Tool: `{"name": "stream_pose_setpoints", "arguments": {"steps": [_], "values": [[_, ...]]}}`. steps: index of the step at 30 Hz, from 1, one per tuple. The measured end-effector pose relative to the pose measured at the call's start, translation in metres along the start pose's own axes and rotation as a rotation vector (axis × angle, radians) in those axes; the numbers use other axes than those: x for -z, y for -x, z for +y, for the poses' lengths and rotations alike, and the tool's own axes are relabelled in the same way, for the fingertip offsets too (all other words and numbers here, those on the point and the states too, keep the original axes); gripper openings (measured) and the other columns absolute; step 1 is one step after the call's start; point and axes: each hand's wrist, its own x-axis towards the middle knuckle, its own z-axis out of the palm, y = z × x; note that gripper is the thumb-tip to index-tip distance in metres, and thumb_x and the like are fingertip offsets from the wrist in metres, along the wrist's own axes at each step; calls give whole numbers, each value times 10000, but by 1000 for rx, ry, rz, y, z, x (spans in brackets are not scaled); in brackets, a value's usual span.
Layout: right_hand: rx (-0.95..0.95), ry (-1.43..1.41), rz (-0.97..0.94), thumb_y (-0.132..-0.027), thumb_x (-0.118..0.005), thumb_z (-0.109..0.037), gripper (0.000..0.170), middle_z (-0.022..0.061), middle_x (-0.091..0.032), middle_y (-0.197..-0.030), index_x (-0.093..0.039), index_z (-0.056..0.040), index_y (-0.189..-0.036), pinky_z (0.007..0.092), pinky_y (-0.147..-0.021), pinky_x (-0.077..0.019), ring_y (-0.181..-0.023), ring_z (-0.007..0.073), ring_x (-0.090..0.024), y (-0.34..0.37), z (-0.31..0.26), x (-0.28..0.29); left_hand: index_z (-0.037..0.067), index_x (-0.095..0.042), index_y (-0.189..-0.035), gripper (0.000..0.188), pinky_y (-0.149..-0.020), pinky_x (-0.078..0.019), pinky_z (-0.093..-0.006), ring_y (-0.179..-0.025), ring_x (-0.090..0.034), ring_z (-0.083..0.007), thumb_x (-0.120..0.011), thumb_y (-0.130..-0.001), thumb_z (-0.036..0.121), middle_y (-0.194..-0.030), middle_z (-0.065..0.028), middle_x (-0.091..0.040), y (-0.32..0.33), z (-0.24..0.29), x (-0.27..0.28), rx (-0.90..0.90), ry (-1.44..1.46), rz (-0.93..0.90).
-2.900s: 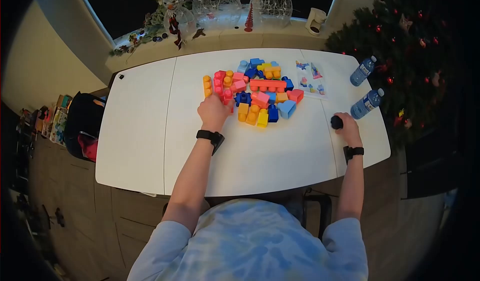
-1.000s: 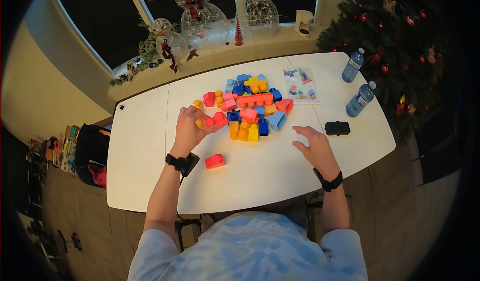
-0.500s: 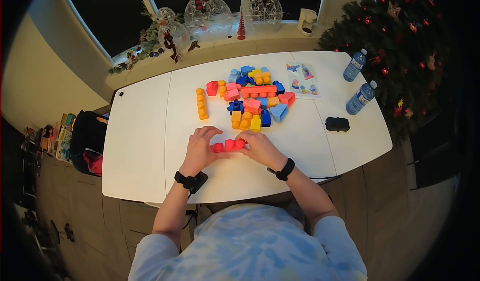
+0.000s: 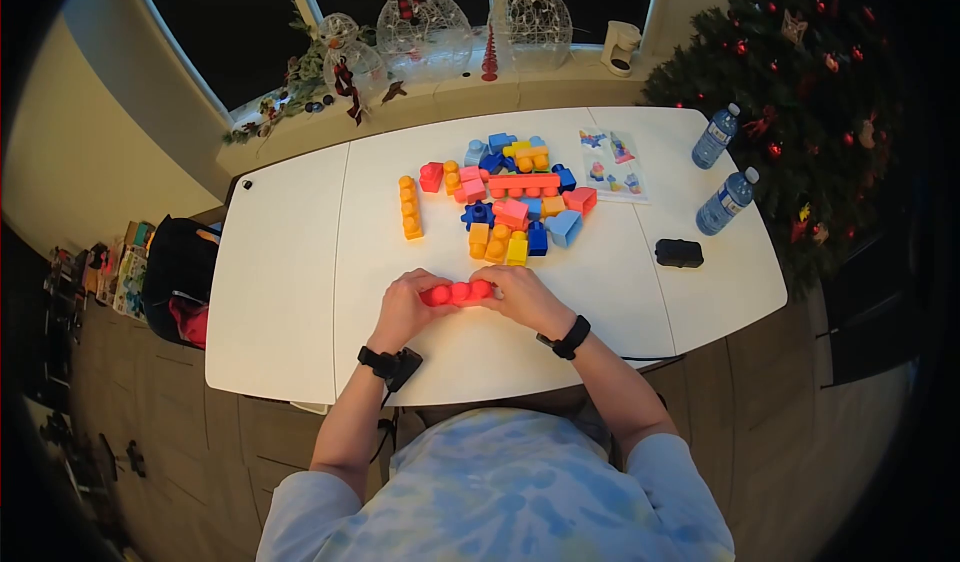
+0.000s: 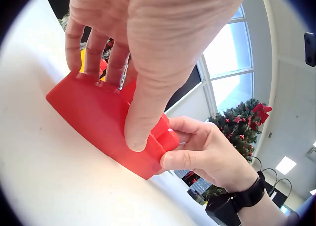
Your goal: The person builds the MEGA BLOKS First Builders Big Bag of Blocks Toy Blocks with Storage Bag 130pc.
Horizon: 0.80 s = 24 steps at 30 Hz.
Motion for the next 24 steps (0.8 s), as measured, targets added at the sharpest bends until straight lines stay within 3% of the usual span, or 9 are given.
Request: {"name": "stream_pose_setpoints", "arguments": {"steps": [3,5,8,11,13,19,21,24], "values": [[-3,4,-10,-824,-799,-166,378,160,-713,-992,-670,-31,-1153,397,-781,-550,-877,322,-689,0,2,-1,115,-792,-996,357,-799,-568,-373,-868,-688,-277,-906,-680,235,-940,-67,-730,0,0,-1,12,22,4],[-13,10,-25,-821,-804,-174,406,156,-719,-1006,-664,-37,-1176,404,-796,-552,-894,330,-692,1,4,-3,117,-772,-1083,457,-827,-564,-377,-910,-688,-276,-916,-673,261,-994,-81,-729,-1,0,0,34,-12,-40],[93,23,148,-820,-813,-240,478,140,-732,-1035,-644,-55,-1228,431,-846,-553,-947,345,-695,8,11,0,104,-727,-1189,584,-864,-556,-381,-970,-683,-276,-922,-677,306,-1077,-101,-721,-5,3,11,-73,70,59],[-30,134,140,-824,-811,-318,521,129,-739,-1064,-634,-71,-1247,451,-872,-550,-995,354,-693,21,8,30,124,-663,-1323,710,-903,-540,-387,-1054,-665,-233,-940,-692,294,-1154,-90,-714,-35,-7,50,-26,45,135],[-350,269,-39,-833,-801,-358,506,135,-741,-1072,-647,-75,-1224,451,-851,-553,-997,340,-697,29,0,55,98,-675,-1294,654,-907,-540,-396,-1053,-671,-267,-910,-728,329,-1148,-107,-712,-67,-16,75,-29,-28,200],[-367,348,-11,-840,-791,-335,443,167,-734,-906,-656,-79,-1175,474,-754,-570,-874,358,-719,53,21,43,68,-689,-1261,586,-931,-535,-412,-1085,-675,-319,-827,-807,412,-1172,-134,-718,-163,-61,63,-44,-128,233],[-373,350,20,-842,-788,-331,425,178,-731,-895,-666,-83,-1165,481,-742,-572,-855,362,-721,56,21,42,71,-714,-1233,670,-953,-530,-413,-1111,-678,-285,-812,-775,549,-1166,-131,-729,-181,-65,47,196,-245,134],[-421,337,6,-847,-784,-332,422,170,-732,-896,-673,-87,-1172,483,-754,-573,-865,358,-723,61,22,44,94,-765,-1130,629,-941,-518,-452,-1086,-674,-288,-806,-745,589,-1147,-126,-734,-197,-72,26,220,-436,150]]}}
